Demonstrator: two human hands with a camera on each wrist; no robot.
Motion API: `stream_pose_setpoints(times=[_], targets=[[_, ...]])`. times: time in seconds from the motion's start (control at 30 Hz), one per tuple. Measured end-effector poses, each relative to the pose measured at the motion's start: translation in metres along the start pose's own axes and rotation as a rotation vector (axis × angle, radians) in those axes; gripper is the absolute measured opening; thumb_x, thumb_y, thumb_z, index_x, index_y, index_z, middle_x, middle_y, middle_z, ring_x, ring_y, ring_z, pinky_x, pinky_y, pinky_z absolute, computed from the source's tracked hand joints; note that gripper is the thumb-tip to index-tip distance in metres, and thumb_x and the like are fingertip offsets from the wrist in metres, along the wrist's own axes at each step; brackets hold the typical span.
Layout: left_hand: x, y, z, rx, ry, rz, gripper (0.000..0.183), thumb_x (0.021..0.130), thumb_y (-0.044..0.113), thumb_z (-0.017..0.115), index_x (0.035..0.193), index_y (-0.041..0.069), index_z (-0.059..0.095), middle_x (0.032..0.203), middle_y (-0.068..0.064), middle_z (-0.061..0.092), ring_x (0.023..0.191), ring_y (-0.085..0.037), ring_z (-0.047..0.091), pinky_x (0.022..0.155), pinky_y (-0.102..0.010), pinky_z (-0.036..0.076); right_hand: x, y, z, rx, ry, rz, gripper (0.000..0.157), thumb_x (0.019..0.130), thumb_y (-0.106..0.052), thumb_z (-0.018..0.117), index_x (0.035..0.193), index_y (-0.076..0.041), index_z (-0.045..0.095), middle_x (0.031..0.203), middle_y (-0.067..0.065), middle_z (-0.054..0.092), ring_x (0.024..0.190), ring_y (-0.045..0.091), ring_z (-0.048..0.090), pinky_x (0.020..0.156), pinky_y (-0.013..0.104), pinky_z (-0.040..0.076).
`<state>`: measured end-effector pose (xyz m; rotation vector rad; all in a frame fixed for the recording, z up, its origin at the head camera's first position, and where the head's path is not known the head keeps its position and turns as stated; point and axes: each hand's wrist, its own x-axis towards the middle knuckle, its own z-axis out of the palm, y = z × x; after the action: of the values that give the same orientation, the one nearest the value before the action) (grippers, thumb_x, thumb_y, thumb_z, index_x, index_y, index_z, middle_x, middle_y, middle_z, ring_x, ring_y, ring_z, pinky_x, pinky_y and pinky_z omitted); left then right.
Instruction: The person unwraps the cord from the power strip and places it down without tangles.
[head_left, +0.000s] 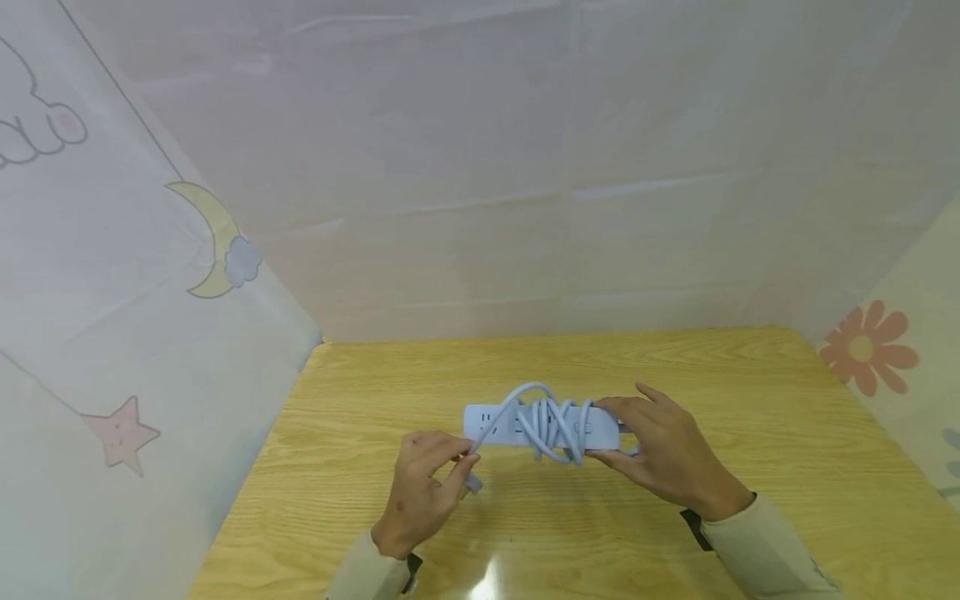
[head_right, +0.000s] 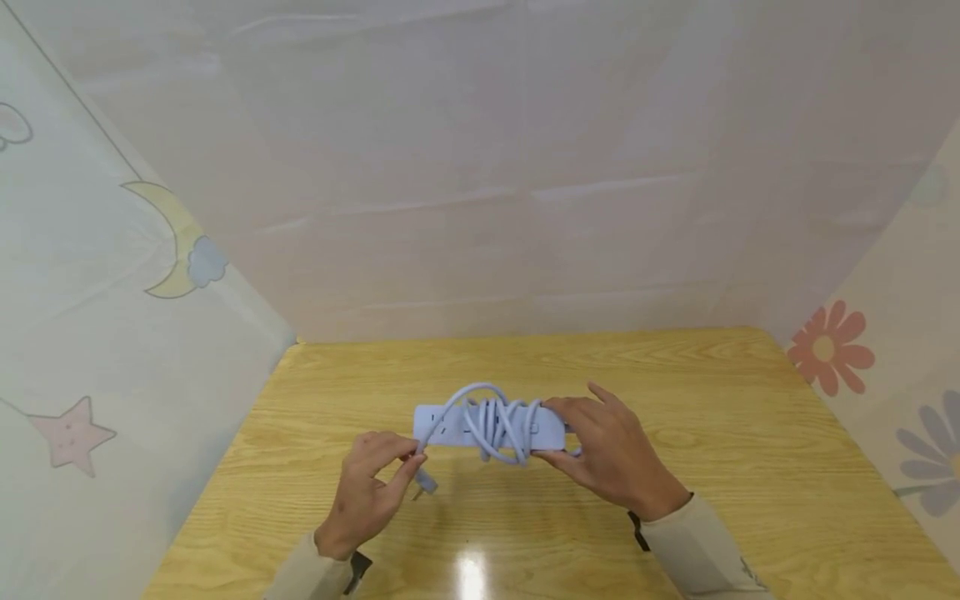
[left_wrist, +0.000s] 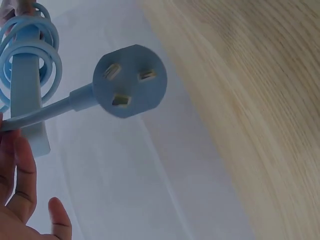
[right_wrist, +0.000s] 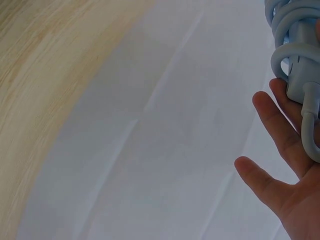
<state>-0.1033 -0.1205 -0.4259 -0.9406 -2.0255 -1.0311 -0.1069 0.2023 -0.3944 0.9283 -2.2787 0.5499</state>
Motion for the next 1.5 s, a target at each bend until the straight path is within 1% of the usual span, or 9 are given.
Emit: stream_pose_setpoints(times=[0.13, 0.33, 0.4, 0.6, 0.77, 0.83, 1.17, 1.37, 1.5], targets=[[0.003, -0.002, -0.002, 0.004, 0.035, 0.004, 0.014, 0.082, 0.002, 0.077, 0.095, 0.006, 0.074, 0.087, -0.001, 0.071, 0.076, -0.014, 0.064, 0.075, -0.035, 0.039, 0.0, 0.0, 0.0, -0.002, 0.002, -0.002, 0.068, 0.096, -0.062, 0.044, 0.114, -0.001, 0.067, 0.101, 0.005, 0.074, 0.083, 0.02, 0.071, 0.092, 0.063, 0.047], [0.006, -0.007, -0.006, 0.012, 0.063, 0.0, 0.009, 0.092, 0.009, 0.071, 0.097, 0.003, 0.075, 0.089, -0.003, 0.069, 0.078, -0.019, 0.061, 0.076, -0.037, 0.038, -0.001, 0.0, 0.001, 0.003, 0.004, -0.005, 0.067, 0.097, -0.063, 0.045, 0.114, -0.002, 0.067, 0.101, 0.005, 0.074, 0.084, 0.02, 0.071, 0.093, 0.063, 0.046], [0.006, -0.01, -0.007, 0.016, 0.067, -0.006, 0.01, 0.092, 0.009, 0.071, 0.097, 0.003, 0.075, 0.089, -0.003, 0.068, 0.079, -0.019, 0.061, 0.077, -0.037, 0.038, -0.001, 0.0, 0.001, 0.007, -0.001, -0.013, 0.066, 0.097, -0.062, 0.045, 0.114, -0.003, 0.067, 0.102, 0.004, 0.074, 0.085, 0.02, 0.071, 0.092, 0.063, 0.046], [0.007, -0.014, -0.007, 0.025, 0.081, -0.028, 0.013, 0.084, 0.0, 0.075, 0.097, 0.002, 0.076, 0.089, -0.004, 0.069, 0.078, -0.019, 0.063, 0.077, -0.038, 0.037, 0.0, -0.001, 0.002, 0.009, 0.006, -0.036, 0.064, 0.098, -0.06, 0.045, 0.114, -0.003, 0.067, 0.101, 0.004, 0.073, 0.084, 0.019, 0.07, 0.091, 0.063, 0.047], [0.009, -0.015, -0.007, 0.004, 0.085, -0.104, 0.016, 0.08, -0.006, 0.077, 0.095, -0.001, 0.076, 0.088, -0.005, 0.069, 0.078, -0.019, 0.064, 0.078, -0.038, 0.038, 0.001, -0.001, 0.003, 0.013, 0.006, -0.042, 0.062, 0.098, -0.061, 0.046, 0.113, -0.004, 0.067, 0.1, 0.002, 0.073, 0.083, 0.017, 0.07, 0.092, 0.064, 0.047], [0.009, -0.017, -0.007, 0.002, 0.092, -0.111, 0.017, 0.079, -0.007, 0.077, 0.095, -0.001, 0.076, 0.086, -0.004, 0.069, 0.076, -0.018, 0.064, 0.077, -0.037, 0.039, 0.0, -0.001, 0.003, 0.009, -0.005, -0.038, 0.063, 0.098, -0.062, 0.045, 0.111, -0.005, 0.067, 0.099, 0.001, 0.073, 0.083, 0.015, 0.069, 0.093, 0.063, 0.046], [0.008, -0.02, -0.006, -0.019, 0.095, -0.149, 0.019, 0.08, -0.01, 0.076, 0.096, 0.0, 0.077, 0.082, -0.001, 0.066, 0.072, -0.016, 0.063, 0.076, -0.037, 0.037, -0.001, 0.0, 0.004, 0.0, -0.028, -0.025, 0.065, 0.098, -0.064, 0.043, 0.11, -0.005, 0.067, 0.099, -0.001, 0.072, 0.083, 0.012, 0.069, 0.094, 0.062, 0.046], [0.008, -0.021, -0.006, -0.006, 0.091, -0.148, 0.017, 0.081, -0.009, 0.077, 0.096, -0.001, 0.077, 0.081, 0.0, 0.065, 0.073, -0.014, 0.063, 0.075, -0.037, 0.037, 0.001, -0.001, 0.003, 0.026, -0.006, -0.045, 0.062, 0.098, -0.06, 0.045, 0.113, -0.004, 0.066, 0.101, 0.0, 0.072, 0.082, 0.013, 0.069, 0.092, 0.063, 0.047], [0.006, -0.023, -0.005, 0.007, 0.079, -0.157, 0.018, 0.08, -0.008, 0.077, 0.096, 0.0, 0.077, 0.082, 0.001, 0.065, 0.075, -0.013, 0.063, 0.077, -0.04, 0.04, 0.001, -0.002, 0.003, 0.027, 0.007, -0.054, 0.061, 0.098, -0.059, 0.045, 0.114, -0.004, 0.066, 0.101, 0.001, 0.073, 0.081, 0.014, 0.069, 0.091, 0.063, 0.047]])
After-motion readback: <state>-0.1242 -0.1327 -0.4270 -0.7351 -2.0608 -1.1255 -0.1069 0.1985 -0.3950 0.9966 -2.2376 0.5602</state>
